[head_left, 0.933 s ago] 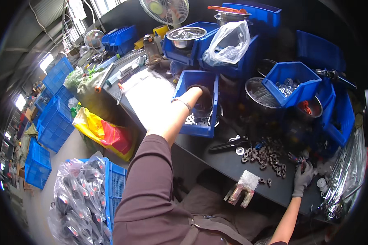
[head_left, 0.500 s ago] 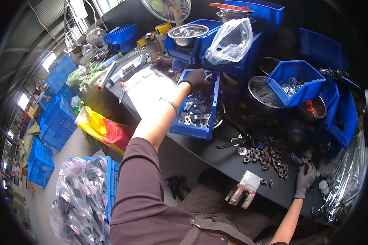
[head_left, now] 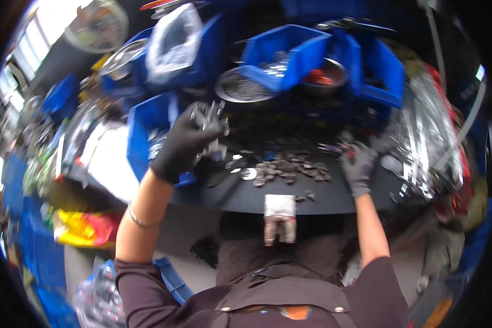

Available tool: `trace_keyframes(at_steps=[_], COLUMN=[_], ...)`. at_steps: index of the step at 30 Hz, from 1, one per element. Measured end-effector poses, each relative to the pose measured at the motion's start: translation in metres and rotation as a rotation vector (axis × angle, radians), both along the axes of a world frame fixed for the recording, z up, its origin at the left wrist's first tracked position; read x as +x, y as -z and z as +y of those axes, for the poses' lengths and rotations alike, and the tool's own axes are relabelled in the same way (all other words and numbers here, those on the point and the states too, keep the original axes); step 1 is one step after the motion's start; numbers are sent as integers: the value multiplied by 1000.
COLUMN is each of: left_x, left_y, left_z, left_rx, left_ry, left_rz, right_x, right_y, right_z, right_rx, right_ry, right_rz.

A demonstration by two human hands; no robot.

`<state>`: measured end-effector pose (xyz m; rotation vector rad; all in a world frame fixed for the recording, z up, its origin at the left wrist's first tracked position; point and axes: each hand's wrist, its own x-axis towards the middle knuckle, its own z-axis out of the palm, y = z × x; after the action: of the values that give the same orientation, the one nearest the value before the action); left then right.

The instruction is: The person assembles small orange plastic components and metal housings by hand at a workstation, taking them from storage bins and fitting them together.

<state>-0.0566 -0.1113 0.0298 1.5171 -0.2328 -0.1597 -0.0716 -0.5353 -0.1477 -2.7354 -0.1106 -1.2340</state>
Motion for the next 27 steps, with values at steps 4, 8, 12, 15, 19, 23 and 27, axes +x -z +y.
trace_keyframes(at_steps=[4,8,12,15,19,23,27], left_x=[-25,-41,-30,-28,-29,-44,-74], left_y=[100,153,147,141,147,167,181], left_z=[-62,-105,-107,-100,-78,-64,-53], left_rx=[153,575,743,787,769,752,677], left_ry=[92,37,190,198,52,-176,-282], left_rz=[-256,-532,-522,-636,-620,-773,-624], right_x=[-3,1,50,114,193,222,247], right_y=[-8,-53,-106,-142,-166,-163,-136], right_z=[23,33,39,45,44,50,64], right_rx=[138,161,133,108,-60,-188,-209], right_ry=[-92,-260,-406,-376,-221,-271,-356], right_rz=[-94,-108,-150,-11,600,842,821])
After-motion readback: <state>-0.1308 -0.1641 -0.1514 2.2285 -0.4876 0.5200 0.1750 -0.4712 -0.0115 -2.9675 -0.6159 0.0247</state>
